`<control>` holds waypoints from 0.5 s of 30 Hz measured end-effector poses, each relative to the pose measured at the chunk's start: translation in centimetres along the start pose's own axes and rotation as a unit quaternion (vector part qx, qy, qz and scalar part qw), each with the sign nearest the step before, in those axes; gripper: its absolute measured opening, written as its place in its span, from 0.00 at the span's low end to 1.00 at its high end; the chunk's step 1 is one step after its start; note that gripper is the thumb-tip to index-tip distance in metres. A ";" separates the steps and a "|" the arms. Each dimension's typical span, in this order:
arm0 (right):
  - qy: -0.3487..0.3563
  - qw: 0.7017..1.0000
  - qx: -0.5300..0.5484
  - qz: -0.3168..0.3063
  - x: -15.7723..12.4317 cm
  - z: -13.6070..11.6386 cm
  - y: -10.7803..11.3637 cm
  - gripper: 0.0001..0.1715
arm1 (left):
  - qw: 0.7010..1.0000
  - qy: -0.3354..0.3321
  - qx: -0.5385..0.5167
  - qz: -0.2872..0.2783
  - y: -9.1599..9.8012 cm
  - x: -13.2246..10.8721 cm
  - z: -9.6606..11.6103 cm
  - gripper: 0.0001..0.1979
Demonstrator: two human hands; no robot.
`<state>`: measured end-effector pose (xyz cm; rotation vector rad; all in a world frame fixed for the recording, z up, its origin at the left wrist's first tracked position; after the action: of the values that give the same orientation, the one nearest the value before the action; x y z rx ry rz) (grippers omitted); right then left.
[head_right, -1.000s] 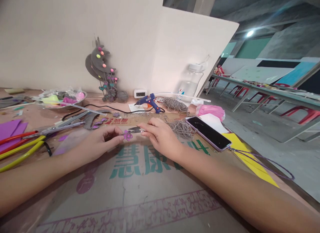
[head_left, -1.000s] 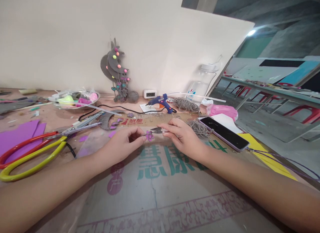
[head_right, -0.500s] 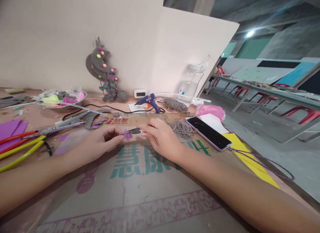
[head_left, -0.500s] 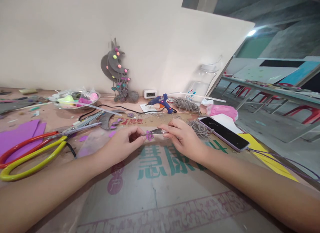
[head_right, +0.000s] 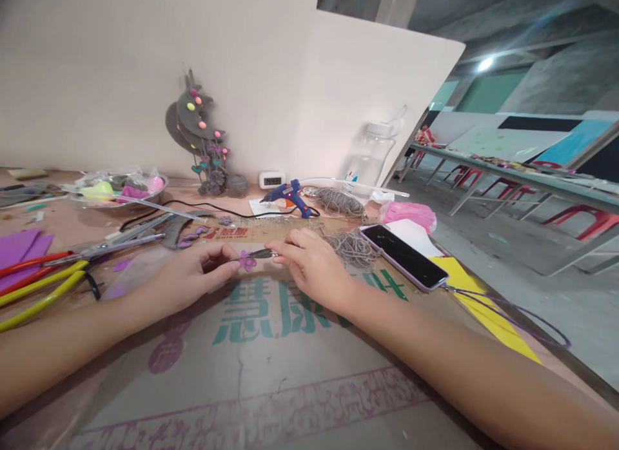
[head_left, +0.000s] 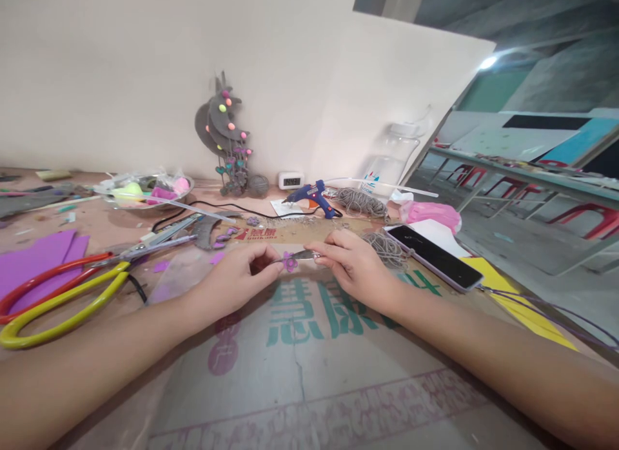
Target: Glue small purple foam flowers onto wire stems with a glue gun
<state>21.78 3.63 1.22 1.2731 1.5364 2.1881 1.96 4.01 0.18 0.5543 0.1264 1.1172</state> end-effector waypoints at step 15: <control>-0.109 0.990 0.086 0.008 0.2 0.3 0.4 0.16 | 1.000 0.010 -0.003 0.008 0.0 0.1 -0.1 0.11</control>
<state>22.02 3.80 1.65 1.5243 1.6582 1.8842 1.94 4.18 0.09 0.5405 0.1362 1.1381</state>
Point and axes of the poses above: each hand's wrist, its own x-axis towards the middle knuckle, its own y-axis out of the back of the hand, z = x × y, the point moved 3 cm from there along x, towards the middle knuckle, and after that the axes turned 9 degrees about -x, right-handed, at the moved point
